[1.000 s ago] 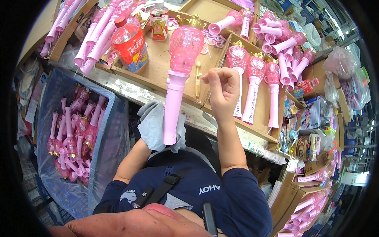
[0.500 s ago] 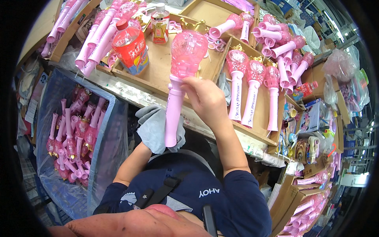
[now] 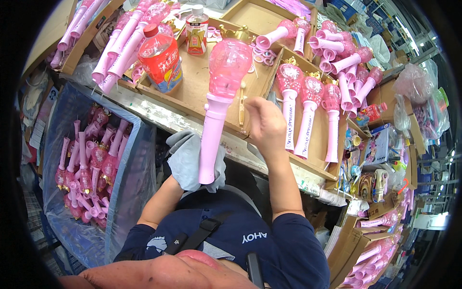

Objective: The person assembles pink light sticks by wiping them with a cloth, attaching a gold crown to the top, and applying a small amount of adhesive with a brush. They handle each stick one at a time, then place the finished items into a cardboard tray.

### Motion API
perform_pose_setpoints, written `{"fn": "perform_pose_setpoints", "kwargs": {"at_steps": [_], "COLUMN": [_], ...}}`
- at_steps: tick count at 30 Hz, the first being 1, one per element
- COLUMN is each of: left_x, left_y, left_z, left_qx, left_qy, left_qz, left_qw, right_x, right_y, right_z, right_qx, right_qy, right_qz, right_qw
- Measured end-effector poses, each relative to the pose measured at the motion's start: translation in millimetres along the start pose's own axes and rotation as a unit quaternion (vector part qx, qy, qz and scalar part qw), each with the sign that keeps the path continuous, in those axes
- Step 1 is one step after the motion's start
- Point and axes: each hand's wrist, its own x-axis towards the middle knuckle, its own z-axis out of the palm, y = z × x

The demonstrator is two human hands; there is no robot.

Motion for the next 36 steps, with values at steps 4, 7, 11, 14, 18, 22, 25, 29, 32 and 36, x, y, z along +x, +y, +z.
{"fn": "perform_pose_setpoints", "kwargs": {"at_steps": [4, 7, 11, 14, 18, 22, 25, 29, 32, 36], "left_x": [-2.3, 0.9, 7.4, 8.1, -3.7, -15.1, -20.5, -27.4, -29.2, -26.0], "left_y": [-0.8, 0.8, 6.4, 12.7, 17.1, 16.5, 14.4, 11.1, 6.4, -1.5], "left_z": [-0.9, -3.4, -7.6, -14.6, -25.0, -29.0, -33.3, -43.3, -48.5, -46.3], "left_qx": [-0.359, -0.357, -0.362, -0.370, -0.177, -0.400, -0.366, -0.296, -0.354, -0.413], "left_qy": [-0.041, -0.026, -0.121, -0.224, -0.131, -0.058, -0.137, -0.068, 0.076, 0.158], "left_qz": [-0.059, -0.024, -0.022, -0.043, -0.060, -0.077, -0.072, -0.060, -0.004, 0.046], "left_qw": [0.931, 0.933, 0.924, 0.900, 0.974, 0.911, 0.918, 0.951, 0.932, 0.896], "right_x": [-15.7, -51.8, -146.1, -245.3, -357.3, -398.0, -390.5, -374.3, -365.3, -325.0], "right_y": [-3.5, -10.6, 4.2, 23.6, 41.1, 64.1, 85.5, 104.2, 106.6, 95.1], "right_z": [-55.1, -116.4, -165.5, -178.3, -192.4, -182.1, -180.3, -192.4, -191.4, -163.4], "right_qx": [0.000, -0.042, -0.032, -0.164, -0.226, -0.311, -0.304, -0.385, -0.374, -0.409], "right_qy": [-0.081, -0.254, -0.450, -0.581, -0.637, -0.597, -0.600, -0.621, -0.644, -0.580], "right_qz": [0.101, 0.128, 0.328, 0.411, 0.552, 0.618, 0.650, 0.556, 0.541, 0.491], "right_qw": [0.992, 0.958, 0.830, 0.683, 0.487, 0.406, 0.355, 0.396, 0.391, 0.505]}}
